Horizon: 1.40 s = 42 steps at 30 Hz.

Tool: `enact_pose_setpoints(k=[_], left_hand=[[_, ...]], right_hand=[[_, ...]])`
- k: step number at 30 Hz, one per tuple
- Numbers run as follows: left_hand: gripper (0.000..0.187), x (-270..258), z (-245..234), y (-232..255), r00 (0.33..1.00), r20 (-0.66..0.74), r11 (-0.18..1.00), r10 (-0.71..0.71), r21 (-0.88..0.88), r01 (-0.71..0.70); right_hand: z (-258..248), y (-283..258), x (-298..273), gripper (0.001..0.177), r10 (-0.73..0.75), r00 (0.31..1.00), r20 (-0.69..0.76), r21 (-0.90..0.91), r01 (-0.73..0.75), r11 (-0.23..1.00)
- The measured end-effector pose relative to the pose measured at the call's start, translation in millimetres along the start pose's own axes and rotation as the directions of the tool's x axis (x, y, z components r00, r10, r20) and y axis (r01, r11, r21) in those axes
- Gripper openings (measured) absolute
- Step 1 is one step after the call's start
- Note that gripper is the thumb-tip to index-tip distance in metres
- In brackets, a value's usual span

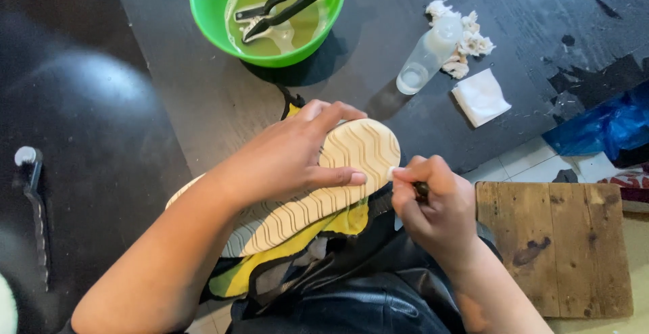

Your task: Cleaning a white sneaker using a cotton swab, a cleaning cloth, and a brush with a cleaning solution.

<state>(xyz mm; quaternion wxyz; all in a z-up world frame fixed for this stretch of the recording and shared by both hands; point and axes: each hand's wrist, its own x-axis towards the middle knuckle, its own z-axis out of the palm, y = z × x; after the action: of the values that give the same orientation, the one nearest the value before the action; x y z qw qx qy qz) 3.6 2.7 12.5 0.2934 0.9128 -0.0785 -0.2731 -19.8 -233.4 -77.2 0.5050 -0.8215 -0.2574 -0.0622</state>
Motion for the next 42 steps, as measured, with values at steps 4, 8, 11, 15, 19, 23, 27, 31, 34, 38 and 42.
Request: enact_pose_setpoints(k=[4,8,11,15,19,23,27,31,34,38,42], left_hand=[[0.080,1,3,-1,0.999,-0.019,0.999,0.035,0.042,-0.034],[0.078,-1,-3,5,0.999,0.027,0.999,-0.044,-0.014,0.045],[0.080,3,-1,1,1.000,0.013,1.000,-0.028,-0.003,0.028],[0.081,3,0,4,0.999,0.015,0.999,-0.036,0.026,0.035],[0.079,1,4,0,0.999,0.006,1.000,-0.032,0.002,0.032],[0.081,5,-1,4,1.000,-0.005,1.000,-0.001,0.016,0.001],[0.079,2,-1,1,0.999,0.015,0.999,-0.032,-0.015,0.032],[0.084,-1,6,1,0.999,0.031,1.000,-0.022,-0.011,0.023],[0.079,4,-5,5,1.000,0.007,1.000,-0.031,0.001,0.031],[0.076,2,0,-1,0.999,0.016,0.999,-0.028,-0.034,0.029],[0.079,4,-1,0,1.000,0.017,1.000,-0.018,-0.012,0.018]], right_hand=[[-1,8,-7,0.013,-0.025,0.999,0.031,0.042,0.024,0.999],[-1,11,-17,0.006,-0.027,1.000,0.004,0.063,0.027,0.998],[0,0,-15,0.006,-0.009,0.997,-0.072,0.094,0.015,0.995],[8,-10,-7,0.013,0.015,0.992,-0.126,-0.040,-0.021,0.999],[11,-4,-13,0.014,-0.085,0.991,-0.104,-0.199,0.063,0.978],[16,7,-24,0.009,0.011,0.999,-0.040,-0.205,-0.019,0.979],[38,13,-60,0.009,0.064,0.998,-0.009,-0.173,-0.064,0.983],[13,-9,-41,0.016,-0.039,0.969,-0.244,-0.242,-0.021,0.970],[5,-10,-6,0.013,-0.189,0.970,-0.150,-0.112,0.173,0.979],[8,-2,-4,0.015,-0.215,0.972,-0.100,-0.006,0.215,0.977],[-2,-6,10,0.010,-0.067,0.998,-0.008,0.136,0.067,0.988]])
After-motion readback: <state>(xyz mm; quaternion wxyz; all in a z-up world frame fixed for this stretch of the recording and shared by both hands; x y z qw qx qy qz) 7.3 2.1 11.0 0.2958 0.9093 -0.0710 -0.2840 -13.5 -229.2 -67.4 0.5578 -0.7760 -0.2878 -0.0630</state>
